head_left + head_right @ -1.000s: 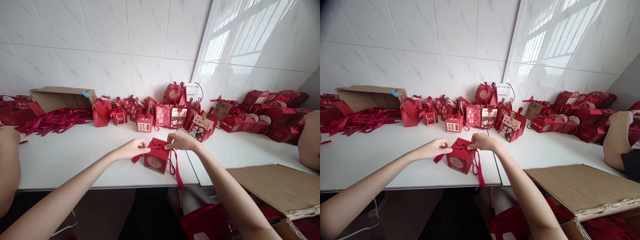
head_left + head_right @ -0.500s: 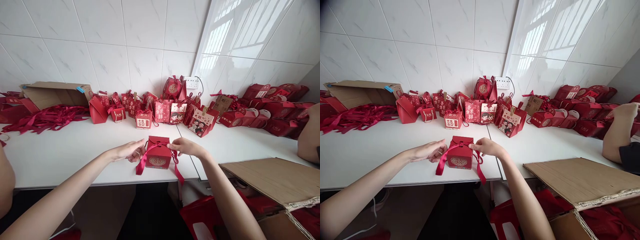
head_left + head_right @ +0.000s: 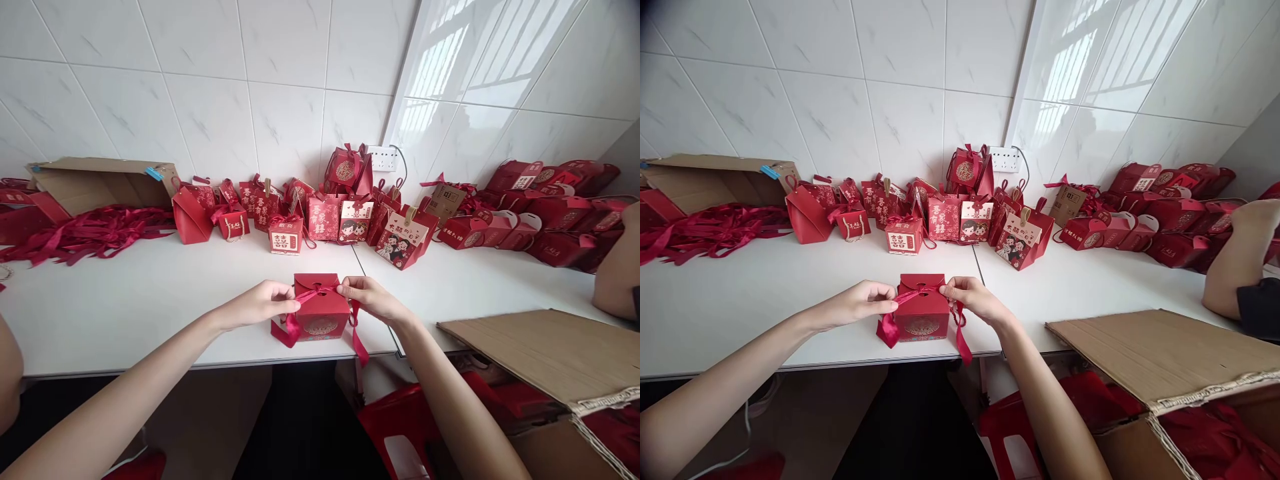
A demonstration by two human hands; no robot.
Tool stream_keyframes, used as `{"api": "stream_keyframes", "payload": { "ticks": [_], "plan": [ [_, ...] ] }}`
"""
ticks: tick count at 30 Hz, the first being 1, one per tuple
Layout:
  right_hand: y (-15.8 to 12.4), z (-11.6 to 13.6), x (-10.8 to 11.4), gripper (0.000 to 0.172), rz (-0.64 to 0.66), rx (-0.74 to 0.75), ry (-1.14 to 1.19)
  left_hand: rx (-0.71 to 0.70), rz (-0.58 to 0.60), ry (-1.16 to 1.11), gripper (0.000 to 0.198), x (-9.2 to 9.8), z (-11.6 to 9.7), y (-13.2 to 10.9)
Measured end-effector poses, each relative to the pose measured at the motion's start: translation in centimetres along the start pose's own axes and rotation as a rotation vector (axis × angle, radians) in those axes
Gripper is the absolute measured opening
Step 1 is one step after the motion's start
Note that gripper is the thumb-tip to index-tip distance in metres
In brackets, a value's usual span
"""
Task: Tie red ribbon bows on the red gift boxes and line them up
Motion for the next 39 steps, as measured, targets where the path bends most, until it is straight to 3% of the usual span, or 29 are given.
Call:
{"api": "stream_keyframes", "payload": {
  "ticks": [5,8,14,24,29,34,39],
  "plan": [
    [-0.5,0.3,-0.1,0.042,0.07,-0.033,0.025,-0.018,0.145,-0.231,0.032,0.4,0.3,-0.4],
    [-0.8,0.4,0.0,0.043,0.082,-0.035,-0.009,0.048,0.18,-0.22,0.035,0.6,0.9,-0.3],
    [-1.7,0.2,0.7,0.043,0.091,-0.033,-0.064,0.069,0.155,-0.233,0.05,0.8,1.5,-0.1],
    [-2.4,1.3,0.9,0.037,0.021,0.028,-0.088,0.006,0.1,-0.172,0.031,1.1,0.9,0.2],
    [-2.5,1.3,1.0,0.042,-0.015,0.021,-0.164,0.065,0.158,-0.11,0.033,1.1,1.0,0.0],
    [-2.6,1.1,1.0,0.043,-0.017,0.007,-0.193,0.028,0.109,-0.118,0.038,1.2,0.8,-0.3],
    [-2.2,0.4,1.4,0.045,0.025,-0.013,-0.166,0.087,0.196,-0.186,0.039,1.0,1.7,0.0]
  ]
}}
Point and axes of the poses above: each hand's wrist, its own y-axis towards the middle knuckle, its own x-axis out of the back of the hand, z = x × y, the point moved 1 cm from there along y, towards the middle knuckle, and after that the axes turned 3 degrees about x, right-handed, at the moved point
